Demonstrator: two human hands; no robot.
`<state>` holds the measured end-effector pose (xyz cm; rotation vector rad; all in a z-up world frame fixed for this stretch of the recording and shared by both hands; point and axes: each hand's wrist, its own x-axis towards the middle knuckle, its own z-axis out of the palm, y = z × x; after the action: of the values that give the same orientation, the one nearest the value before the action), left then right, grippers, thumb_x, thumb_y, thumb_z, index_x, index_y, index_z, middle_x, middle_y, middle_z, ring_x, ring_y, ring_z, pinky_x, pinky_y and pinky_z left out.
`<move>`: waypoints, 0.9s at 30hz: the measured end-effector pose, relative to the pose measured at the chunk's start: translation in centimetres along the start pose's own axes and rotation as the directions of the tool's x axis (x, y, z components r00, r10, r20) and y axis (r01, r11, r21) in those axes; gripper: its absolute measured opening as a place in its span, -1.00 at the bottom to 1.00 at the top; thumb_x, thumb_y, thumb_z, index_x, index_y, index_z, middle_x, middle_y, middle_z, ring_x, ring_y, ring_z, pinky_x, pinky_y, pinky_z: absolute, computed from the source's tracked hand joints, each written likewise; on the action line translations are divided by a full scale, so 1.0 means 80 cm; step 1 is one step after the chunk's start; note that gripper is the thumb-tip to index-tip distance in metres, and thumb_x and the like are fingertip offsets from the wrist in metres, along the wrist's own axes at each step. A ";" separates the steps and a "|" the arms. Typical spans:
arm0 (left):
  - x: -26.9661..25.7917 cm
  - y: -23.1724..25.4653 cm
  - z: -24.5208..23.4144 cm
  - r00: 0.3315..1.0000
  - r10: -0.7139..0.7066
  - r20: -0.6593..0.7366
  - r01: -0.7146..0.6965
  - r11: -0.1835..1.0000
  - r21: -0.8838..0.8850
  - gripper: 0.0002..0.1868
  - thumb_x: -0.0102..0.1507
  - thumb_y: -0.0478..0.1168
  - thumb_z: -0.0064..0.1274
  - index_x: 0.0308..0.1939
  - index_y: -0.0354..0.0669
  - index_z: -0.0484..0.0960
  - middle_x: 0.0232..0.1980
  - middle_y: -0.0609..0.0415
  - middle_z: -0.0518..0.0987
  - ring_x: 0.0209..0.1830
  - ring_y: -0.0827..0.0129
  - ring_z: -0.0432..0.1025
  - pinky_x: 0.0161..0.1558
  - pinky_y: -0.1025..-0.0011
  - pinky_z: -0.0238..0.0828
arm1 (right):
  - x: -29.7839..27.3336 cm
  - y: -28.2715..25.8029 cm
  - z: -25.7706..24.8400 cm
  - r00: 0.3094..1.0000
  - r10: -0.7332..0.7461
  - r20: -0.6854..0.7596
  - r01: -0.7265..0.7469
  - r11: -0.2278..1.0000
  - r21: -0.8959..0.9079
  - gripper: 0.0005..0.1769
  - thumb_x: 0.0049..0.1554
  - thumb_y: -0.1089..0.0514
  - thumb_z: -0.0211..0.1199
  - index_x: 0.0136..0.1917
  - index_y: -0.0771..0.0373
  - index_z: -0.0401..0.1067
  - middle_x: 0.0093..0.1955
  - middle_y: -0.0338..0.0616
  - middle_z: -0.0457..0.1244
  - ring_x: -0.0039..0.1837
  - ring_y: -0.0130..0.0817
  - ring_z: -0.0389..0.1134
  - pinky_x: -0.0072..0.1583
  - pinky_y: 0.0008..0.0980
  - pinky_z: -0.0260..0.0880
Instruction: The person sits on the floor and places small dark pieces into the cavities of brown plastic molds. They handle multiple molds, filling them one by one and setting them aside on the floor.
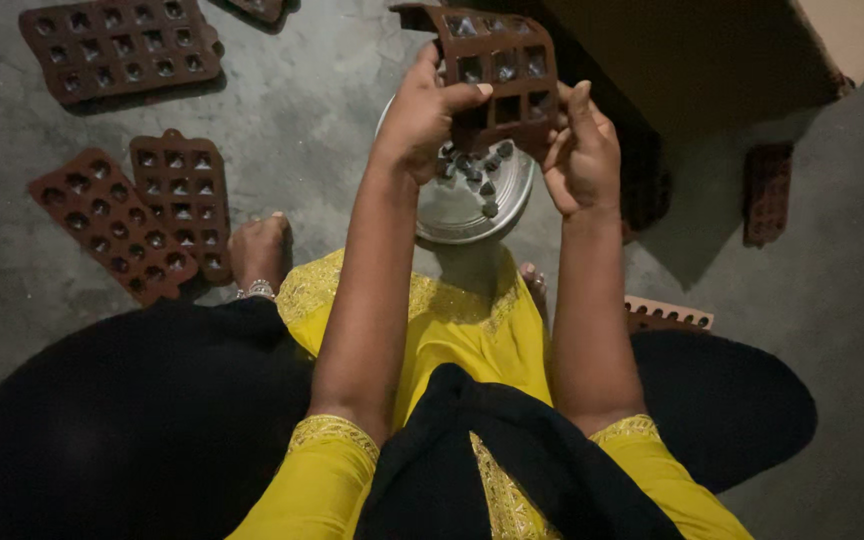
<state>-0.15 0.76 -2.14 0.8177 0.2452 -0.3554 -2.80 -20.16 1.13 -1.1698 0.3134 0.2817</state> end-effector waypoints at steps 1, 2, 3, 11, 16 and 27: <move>0.000 -0.001 -0.004 0.999 0.028 -0.017 -0.028 1.000 0.014 -0.46 0.20 -0.44 0.15 0.24 -0.26 0.36 0.03 -0.14 0.63 -0.05 0.12 0.62 -0.03 0.17 0.67 | 0.013 0.014 -0.010 0.999 -0.008 -0.034 0.008 1.000 0.003 -0.57 0.36 -0.04 0.17 0.21 0.39 0.48 0.02 -0.01 0.42 -0.01 -0.33 0.46 0.10 -0.25 0.55; 0.001 -0.001 -0.007 0.998 0.056 -0.032 -0.055 0.998 0.030 -0.44 0.19 -0.44 0.15 0.25 -0.24 0.34 0.04 -0.13 0.63 -0.04 0.13 0.62 -0.01 0.19 0.67 | 0.025 0.033 -0.023 0.998 -0.017 -0.068 0.017 1.000 0.007 -0.56 0.38 -0.07 0.20 0.24 0.39 0.50 0.01 -0.04 0.42 -0.05 -0.38 0.42 0.06 -0.30 0.52; 0.001 -0.001 -0.011 0.995 0.085 -0.046 -0.083 0.996 0.046 -0.42 0.19 -0.44 0.15 0.27 -0.21 0.33 0.05 -0.12 0.63 -0.03 0.13 0.62 0.00 0.20 0.66 | 0.037 0.055 -0.038 0.992 0.039 -0.121 -0.053 0.991 -0.120 -0.61 0.33 -0.04 0.20 0.20 0.34 0.49 -0.01 -0.07 0.43 -0.08 -0.38 0.44 0.02 -0.30 0.54; 0.009 -0.008 -0.031 0.993 0.057 -0.103 -0.048 0.995 0.091 -0.45 0.19 -0.42 0.15 0.24 -0.24 0.35 0.03 -0.13 0.64 -0.04 0.16 0.62 0.00 0.22 0.64 | 0.077 0.285 -0.131 0.928 -0.158 0.337 0.361 0.158 -0.919 -0.57 0.16 0.10 0.21 0.26 0.28 0.45 0.20 0.13 0.35 0.18 0.05 0.38 0.14 -0.03 0.41; 0.017 -0.014 -0.040 0.996 0.076 -0.044 -0.070 0.992 0.107 -0.48 0.21 -0.43 0.15 0.25 -0.28 0.37 0.07 -0.11 0.63 0.03 0.18 0.59 0.11 0.25 0.58 | 0.052 0.314 -0.082 0.983 0.046 0.176 0.173 0.069 -0.982 -0.51 0.17 -0.04 0.18 0.26 0.29 0.43 0.30 0.21 0.29 0.24 0.21 0.33 0.20 0.07 0.37; 0.003 0.003 -0.033 0.997 0.001 -0.075 0.007 0.995 0.102 -0.50 0.19 -0.41 0.06 0.21 -0.24 0.35 0.00 -0.07 0.61 -0.08 0.20 0.59 -0.09 0.20 0.66 | 0.032 0.294 -0.089 0.970 0.085 0.228 0.240 -0.183 -0.953 -0.72 0.20 0.04 0.05 0.12 0.11 0.45 0.28 0.16 0.28 0.20 0.24 0.36 0.14 0.13 0.38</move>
<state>-0.04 2.86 -3.81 0.9326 0.3001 -0.3427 -9.98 -18.04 -22.43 -2.8225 -0.3761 0.5962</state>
